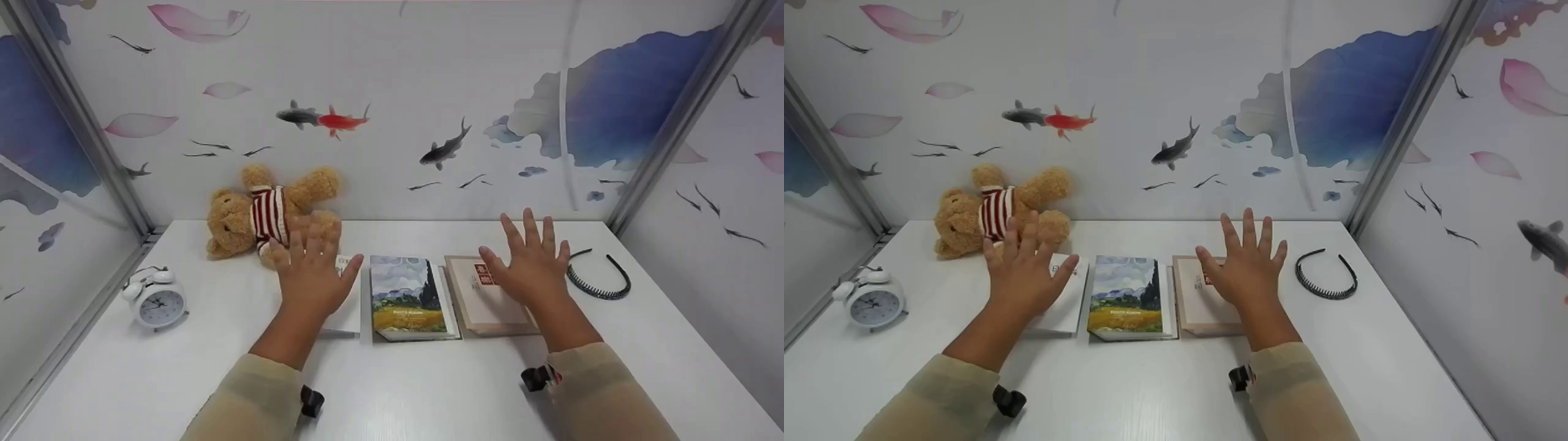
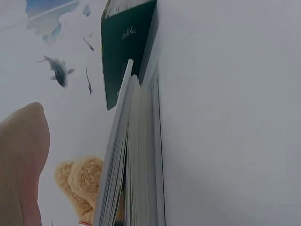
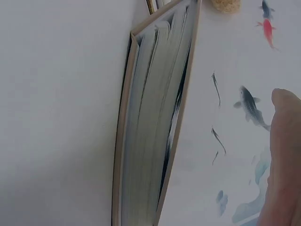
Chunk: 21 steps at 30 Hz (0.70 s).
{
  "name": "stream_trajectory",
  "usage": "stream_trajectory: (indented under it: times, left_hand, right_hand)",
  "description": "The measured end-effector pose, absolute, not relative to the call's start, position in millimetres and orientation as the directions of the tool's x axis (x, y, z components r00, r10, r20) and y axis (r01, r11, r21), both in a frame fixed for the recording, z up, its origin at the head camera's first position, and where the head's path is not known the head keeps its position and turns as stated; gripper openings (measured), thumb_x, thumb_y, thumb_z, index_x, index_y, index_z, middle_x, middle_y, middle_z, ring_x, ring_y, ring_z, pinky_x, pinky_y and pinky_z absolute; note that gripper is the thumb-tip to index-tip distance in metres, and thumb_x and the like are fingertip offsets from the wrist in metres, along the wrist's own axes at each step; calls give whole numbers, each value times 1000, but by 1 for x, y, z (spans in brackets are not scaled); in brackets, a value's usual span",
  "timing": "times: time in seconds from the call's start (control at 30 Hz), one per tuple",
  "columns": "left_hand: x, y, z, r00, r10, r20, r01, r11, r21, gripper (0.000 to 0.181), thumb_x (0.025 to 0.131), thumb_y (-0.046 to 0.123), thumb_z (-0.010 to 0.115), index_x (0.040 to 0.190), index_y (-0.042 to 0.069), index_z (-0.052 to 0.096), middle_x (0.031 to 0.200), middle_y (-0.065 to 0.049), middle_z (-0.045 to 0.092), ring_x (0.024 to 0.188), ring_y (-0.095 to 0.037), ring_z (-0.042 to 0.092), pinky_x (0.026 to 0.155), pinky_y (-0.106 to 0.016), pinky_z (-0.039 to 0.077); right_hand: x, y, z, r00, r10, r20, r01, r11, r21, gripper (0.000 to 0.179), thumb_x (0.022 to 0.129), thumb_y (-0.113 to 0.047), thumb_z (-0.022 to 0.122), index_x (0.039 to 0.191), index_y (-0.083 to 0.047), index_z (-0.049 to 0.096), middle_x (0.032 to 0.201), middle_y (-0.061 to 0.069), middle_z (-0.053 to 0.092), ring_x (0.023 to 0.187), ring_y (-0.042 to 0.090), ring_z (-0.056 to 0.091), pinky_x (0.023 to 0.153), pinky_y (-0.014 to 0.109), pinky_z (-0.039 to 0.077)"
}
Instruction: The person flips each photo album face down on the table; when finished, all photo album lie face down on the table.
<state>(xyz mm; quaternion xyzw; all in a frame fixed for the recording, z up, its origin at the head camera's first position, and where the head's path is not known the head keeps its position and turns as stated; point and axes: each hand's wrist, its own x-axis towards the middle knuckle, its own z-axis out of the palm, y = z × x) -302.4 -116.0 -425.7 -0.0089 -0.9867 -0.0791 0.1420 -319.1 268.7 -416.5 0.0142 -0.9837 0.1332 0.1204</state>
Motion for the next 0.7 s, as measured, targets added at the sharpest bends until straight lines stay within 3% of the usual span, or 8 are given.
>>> stream_trajectory:
  times: [0.3, 0.57, 0.7]
  left_hand:
    - [-298, -68, -430, -966, 30, 258, 86, 975, 207, 84, 104, 78, 32, 173, 37, 6, 183, -4, -9, 170, -39, -7, 132, -74, -2]
    - [-288, -28, -430, -969, 75, 237, 147, 942, 303, 83, 105, 75, 37, 173, 36, 12, 184, -6, 4, 171, -36, -5, 135, -68, 0]
    - [-284, -6, -433, -976, 107, 188, 170, 917, 362, 84, 105, 76, 38, 173, 36, 10, 184, -5, 3, 171, -34, -6, 136, -65, 2]
  right_hand:
    - [-313, 292, -417, -964, 12, 265, -81, 939, -336, 94, 102, -82, 34, 174, -27, 11, 182, 16, 4, 167, 50, -7, 125, 83, 5]
    - [-308, 307, -418, -955, 28, 294, -90, 921, -380, 91, 104, -77, 38, 174, -24, 13, 180, 18, 17, 166, 50, 7, 123, 85, 14]
    - [-307, 314, -423, -955, 46, 293, -89, 897, -433, 89, 105, -74, 40, 174, -22, 16, 179, 20, 21, 165, 51, 11, 122, 84, 16]
